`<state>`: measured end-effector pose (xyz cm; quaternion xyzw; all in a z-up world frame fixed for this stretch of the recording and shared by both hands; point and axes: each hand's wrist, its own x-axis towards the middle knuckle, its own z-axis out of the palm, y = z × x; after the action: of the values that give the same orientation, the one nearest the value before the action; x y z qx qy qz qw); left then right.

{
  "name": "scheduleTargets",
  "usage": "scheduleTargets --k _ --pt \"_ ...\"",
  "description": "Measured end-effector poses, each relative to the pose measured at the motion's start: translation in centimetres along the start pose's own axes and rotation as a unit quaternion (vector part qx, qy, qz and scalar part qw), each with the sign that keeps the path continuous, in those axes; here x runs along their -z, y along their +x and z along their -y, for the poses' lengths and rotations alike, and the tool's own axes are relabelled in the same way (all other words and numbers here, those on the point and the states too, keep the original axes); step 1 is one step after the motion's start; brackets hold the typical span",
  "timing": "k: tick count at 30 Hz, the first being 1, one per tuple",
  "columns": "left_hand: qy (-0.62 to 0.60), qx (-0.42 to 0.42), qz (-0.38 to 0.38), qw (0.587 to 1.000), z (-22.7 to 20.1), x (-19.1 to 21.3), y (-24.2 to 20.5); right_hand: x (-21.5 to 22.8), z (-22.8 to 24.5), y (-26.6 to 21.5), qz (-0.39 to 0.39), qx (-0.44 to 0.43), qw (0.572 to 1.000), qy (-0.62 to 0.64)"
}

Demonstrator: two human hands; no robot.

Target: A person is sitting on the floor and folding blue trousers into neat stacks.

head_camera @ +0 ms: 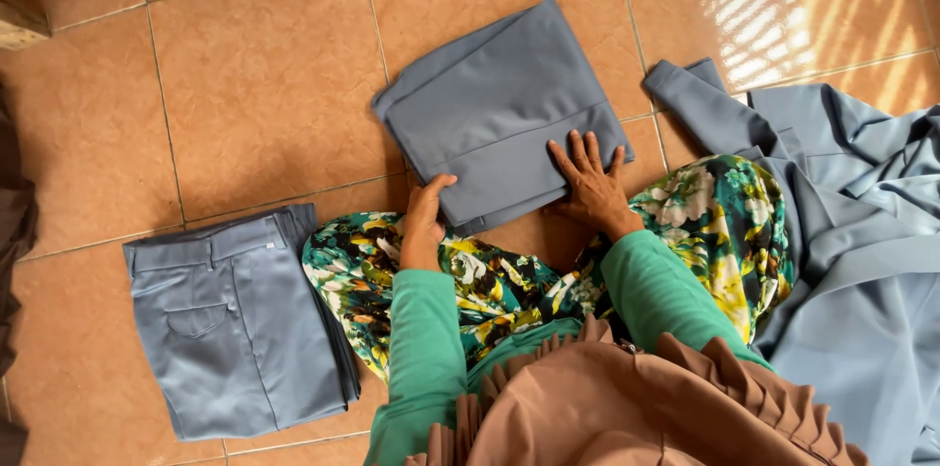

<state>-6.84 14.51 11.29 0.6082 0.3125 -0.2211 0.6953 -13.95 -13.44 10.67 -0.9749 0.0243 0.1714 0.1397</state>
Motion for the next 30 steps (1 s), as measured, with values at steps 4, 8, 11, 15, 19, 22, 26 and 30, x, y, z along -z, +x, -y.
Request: scheduleTargets --k 4,8,11,15,19,22,26,30 --pt "-0.215 0.068 0.047 0.973 -3.4 -0.8 -6.1 -2.6 -1.2 1.3 -0.033 0.025 0.998 0.054" --pt "-0.402 0.01 0.0 0.916 -6.2 -1.0 -10.2 -2.8 0.0 1.2 -0.055 0.063 0.991 0.109" --pt "-0.449 -0.068 -0.007 0.891 -8.6 -1.8 -12.0 -3.8 1.6 1.6 -0.046 0.093 0.961 0.258" --pt "-0.375 -0.241 0.037 0.894 -9.8 -3.4 -8.4 2.8 6.2 -0.7 -0.008 -0.027 0.797 0.603" --pt "-0.259 -0.299 0.183 0.9 -10.8 -8.3 -6.7 -1.5 3.6 1.3 0.0 -0.168 0.637 0.752" --pt "-0.066 -0.217 0.179 0.957 -8.6 -10.2 -6.7 -2.3 1.1 1.7 -0.006 -0.219 0.605 0.765" --pt "0.18 0.03 0.218 0.959 2.0 -7.9 -2.7 -2.4 0.0 1.9 0.008 -0.261 0.588 0.765" --pt "0.036 0.231 0.204 0.951 7.0 -6.2 -2.9 -1.6 0.5 1.3 0.03 -0.233 0.548 0.803"
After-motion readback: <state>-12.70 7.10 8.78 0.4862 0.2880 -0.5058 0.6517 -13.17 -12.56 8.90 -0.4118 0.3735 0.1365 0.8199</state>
